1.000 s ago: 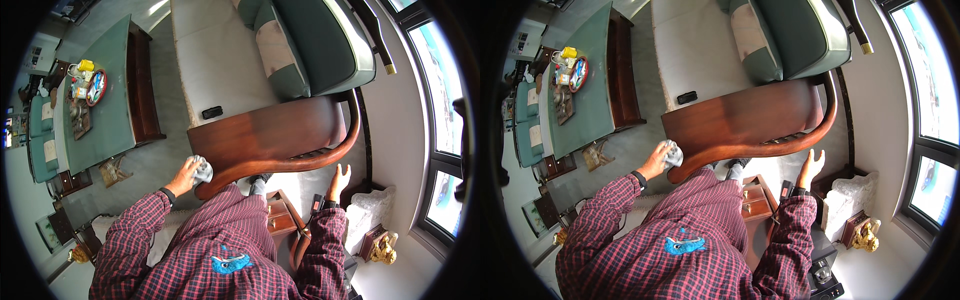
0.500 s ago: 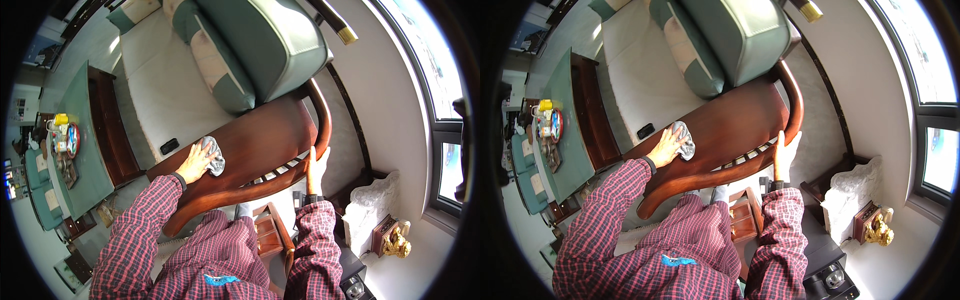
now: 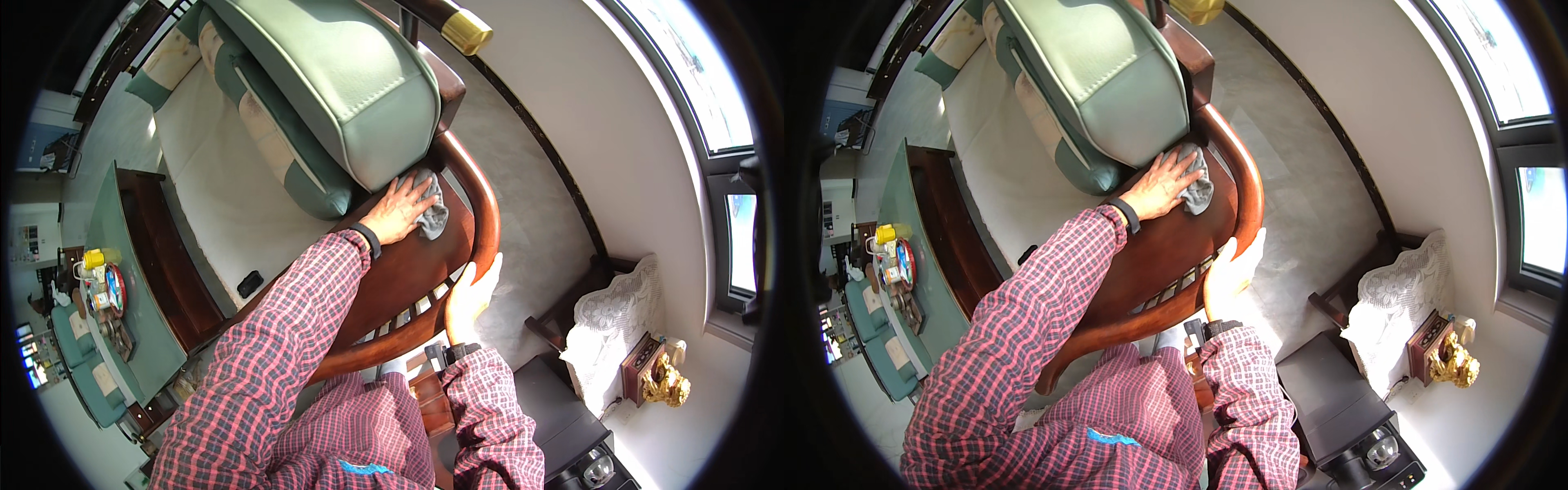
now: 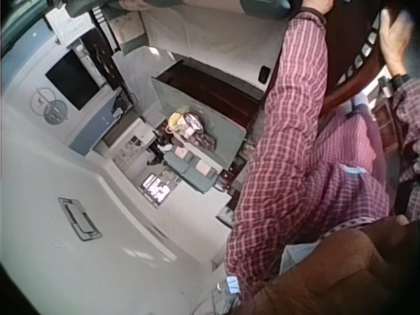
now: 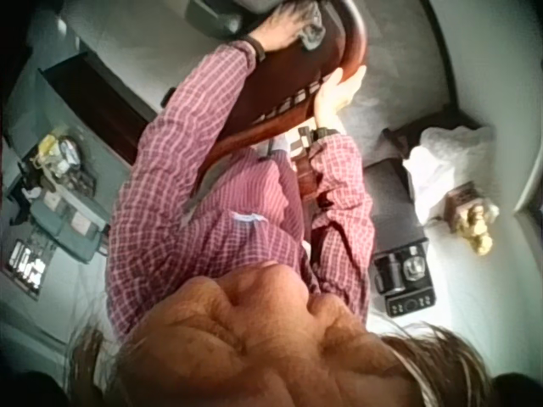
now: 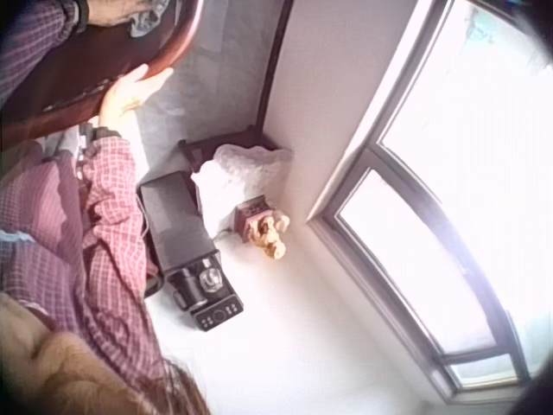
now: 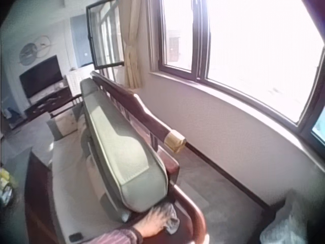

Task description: The person wipes the window sill, then cleans the armrests and back of a sofa, a glass coffee table, and a side table using a cloth. The person moves around the living room to reach different surfaces.

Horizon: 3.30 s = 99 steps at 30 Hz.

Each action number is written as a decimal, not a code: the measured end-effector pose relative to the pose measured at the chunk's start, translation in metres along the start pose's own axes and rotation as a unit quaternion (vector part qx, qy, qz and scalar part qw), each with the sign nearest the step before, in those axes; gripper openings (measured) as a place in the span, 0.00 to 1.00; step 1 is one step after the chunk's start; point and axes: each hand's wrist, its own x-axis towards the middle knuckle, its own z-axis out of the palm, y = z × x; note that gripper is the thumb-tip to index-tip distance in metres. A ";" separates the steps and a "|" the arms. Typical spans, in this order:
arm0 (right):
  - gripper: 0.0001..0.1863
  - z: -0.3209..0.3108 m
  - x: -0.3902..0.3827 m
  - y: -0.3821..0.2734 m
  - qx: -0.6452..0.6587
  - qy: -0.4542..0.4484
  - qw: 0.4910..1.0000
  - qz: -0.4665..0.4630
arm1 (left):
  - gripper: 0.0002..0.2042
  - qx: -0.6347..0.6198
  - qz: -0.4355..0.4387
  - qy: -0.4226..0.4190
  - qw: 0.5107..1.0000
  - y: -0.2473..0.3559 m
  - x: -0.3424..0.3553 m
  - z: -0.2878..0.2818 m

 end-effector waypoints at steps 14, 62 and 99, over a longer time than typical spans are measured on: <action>0.32 0.002 -0.001 -0.005 0.029 0.020 0.999 0.020 | 0.26 -0.073 0.131 -0.118 0.982 0.036 -0.088 0.008; 0.32 0.006 0.005 0.011 0.021 0.042 0.999 -0.009 | 0.31 -0.022 0.020 -0.260 0.965 -0.019 -0.444 -0.015; 0.35 0.000 0.031 0.046 -0.085 0.039 0.993 -0.077 | 0.29 -0.029 -0.043 -0.111 0.992 -0.069 -0.521 -0.001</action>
